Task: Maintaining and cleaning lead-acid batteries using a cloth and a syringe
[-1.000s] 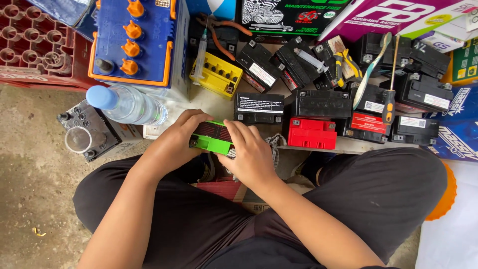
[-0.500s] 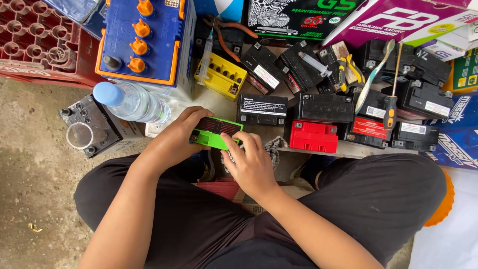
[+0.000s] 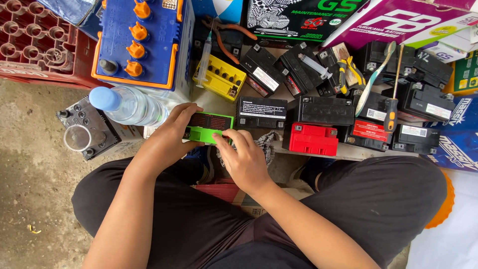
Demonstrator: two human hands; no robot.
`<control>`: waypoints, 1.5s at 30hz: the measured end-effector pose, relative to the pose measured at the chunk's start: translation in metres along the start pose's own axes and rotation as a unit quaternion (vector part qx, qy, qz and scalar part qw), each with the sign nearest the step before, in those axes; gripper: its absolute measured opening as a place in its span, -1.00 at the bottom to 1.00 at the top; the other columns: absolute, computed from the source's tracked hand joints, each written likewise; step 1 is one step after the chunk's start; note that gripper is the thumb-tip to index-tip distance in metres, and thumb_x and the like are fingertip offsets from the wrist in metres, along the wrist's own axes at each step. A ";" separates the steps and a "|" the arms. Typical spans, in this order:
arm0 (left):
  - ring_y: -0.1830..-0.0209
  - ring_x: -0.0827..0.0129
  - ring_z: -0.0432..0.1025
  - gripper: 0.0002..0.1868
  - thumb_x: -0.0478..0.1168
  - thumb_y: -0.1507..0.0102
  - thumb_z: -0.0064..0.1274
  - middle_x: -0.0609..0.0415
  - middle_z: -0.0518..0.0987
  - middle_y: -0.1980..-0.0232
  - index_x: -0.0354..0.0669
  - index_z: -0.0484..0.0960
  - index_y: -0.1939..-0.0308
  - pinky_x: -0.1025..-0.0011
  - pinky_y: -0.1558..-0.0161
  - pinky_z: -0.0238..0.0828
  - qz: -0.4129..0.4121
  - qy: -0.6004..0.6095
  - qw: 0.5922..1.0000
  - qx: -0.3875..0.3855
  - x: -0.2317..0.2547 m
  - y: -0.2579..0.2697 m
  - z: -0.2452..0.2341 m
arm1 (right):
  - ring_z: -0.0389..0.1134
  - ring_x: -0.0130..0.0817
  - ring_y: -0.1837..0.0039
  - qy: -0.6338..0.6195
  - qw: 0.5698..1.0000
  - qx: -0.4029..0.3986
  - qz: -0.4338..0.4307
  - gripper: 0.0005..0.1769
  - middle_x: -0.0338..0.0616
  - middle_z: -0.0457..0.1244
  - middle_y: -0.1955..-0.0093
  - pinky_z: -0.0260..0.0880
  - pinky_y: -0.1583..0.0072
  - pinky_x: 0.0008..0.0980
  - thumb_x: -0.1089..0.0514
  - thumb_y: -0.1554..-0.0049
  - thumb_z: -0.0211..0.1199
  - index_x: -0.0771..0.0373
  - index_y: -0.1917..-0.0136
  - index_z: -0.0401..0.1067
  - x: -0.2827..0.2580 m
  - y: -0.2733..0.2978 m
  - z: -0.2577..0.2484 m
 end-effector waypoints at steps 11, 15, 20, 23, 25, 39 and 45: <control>-0.31 -0.27 0.37 -0.11 -0.27 -0.04 0.38 -0.03 0.24 -0.49 -0.05 0.29 -0.41 -0.17 -0.19 0.46 0.038 -0.012 0.999 0.034 0.005 0.005 -0.008 | 0.48 -0.04 0.14 -0.117 0.987 -0.064 0.093 -0.67 -0.10 0.38 0.24 0.48 0.14 -0.12 0.04 -0.25 0.25 0.20 -0.24 0.46 0.037 -0.092 -0.022; -0.20 0.06 0.46 0.08 -0.38 0.07 0.34 -0.01 0.44 -0.41 0.02 0.23 -0.52 0.17 -0.17 0.42 0.019 0.069 0.995 0.072 0.000 0.022 -0.036 | 0.41 -0.26 0.34 -0.052 0.978 -0.156 0.129 -0.57 -0.06 0.39 0.22 0.37 0.35 -0.33 0.14 -0.21 0.26 0.28 -0.31 0.34 0.052 -0.139 0.014; -0.06 0.20 0.58 -0.36 -0.49 -0.06 0.06 -0.03 0.60 -0.16 -0.19 0.49 -0.26 0.31 -0.03 0.55 -0.005 0.132 0.987 0.089 -0.010 0.038 -0.044 | 0.42 -0.01 0.24 -0.013 0.974 -0.190 0.124 -0.50 0.02 0.35 0.15 0.42 0.21 -0.10 0.05 -0.17 0.31 0.21 -0.33 0.37 0.063 -0.148 0.055; 0.15 0.24 0.63 -0.49 -0.49 -0.09 0.00 0.01 0.66 -0.04 -0.19 0.57 -0.15 0.32 0.14 0.57 -0.010 0.114 0.988 0.099 -0.009 0.035 -0.042 | 0.43 0.02 0.21 0.014 0.965 -0.227 0.133 -0.50 0.04 0.35 0.12 0.45 0.19 -0.07 -0.01 -0.12 0.35 0.16 -0.29 0.43 0.068 -0.147 0.067; 0.21 0.25 0.61 -0.54 -0.48 -0.11 0.00 -0.01 0.66 0.01 -0.21 0.59 -0.10 0.32 0.20 0.54 0.011 0.110 0.987 0.115 -0.005 0.038 -0.041 | 0.45 0.01 0.22 0.015 0.963 -0.237 0.126 -0.51 0.05 0.36 0.13 0.48 0.20 -0.09 0.01 -0.07 0.40 0.16 -0.25 0.47 0.065 -0.146 0.073; -0.25 -0.02 0.44 -0.25 -0.20 -0.20 0.08 -0.11 0.53 -0.30 -0.13 0.22 -0.48 0.08 -0.17 0.39 -0.120 -0.039 0.992 -0.029 -0.060 0.023 0.020 | 0.35 -0.28 0.25 -0.078 0.977 -0.121 0.158 -0.49 -0.13 0.32 0.17 0.37 0.21 -0.33 0.10 -0.06 0.38 0.27 -0.26 0.46 0.068 -0.147 0.015; -0.05 0.00 0.54 -0.07 -0.15 -0.06 0.32 -0.13 0.59 -0.18 -0.05 0.24 -0.48 0.08 0.00 0.49 -0.117 -0.022 0.993 -0.012 -0.036 0.021 0.006 | 0.33 -0.30 0.15 -0.107 0.973 -0.078 0.191 -0.51 -0.14 0.31 0.03 0.36 0.09 -0.35 0.25 -0.12 0.35 0.28 -0.33 0.44 0.074 -0.113 -0.114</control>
Point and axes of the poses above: each hand's wrist, its own y-axis away from the middle knuckle, its own z-axis out of the palm, x = y × z, the point moved 9 cm from there along -y, towards the middle knuckle
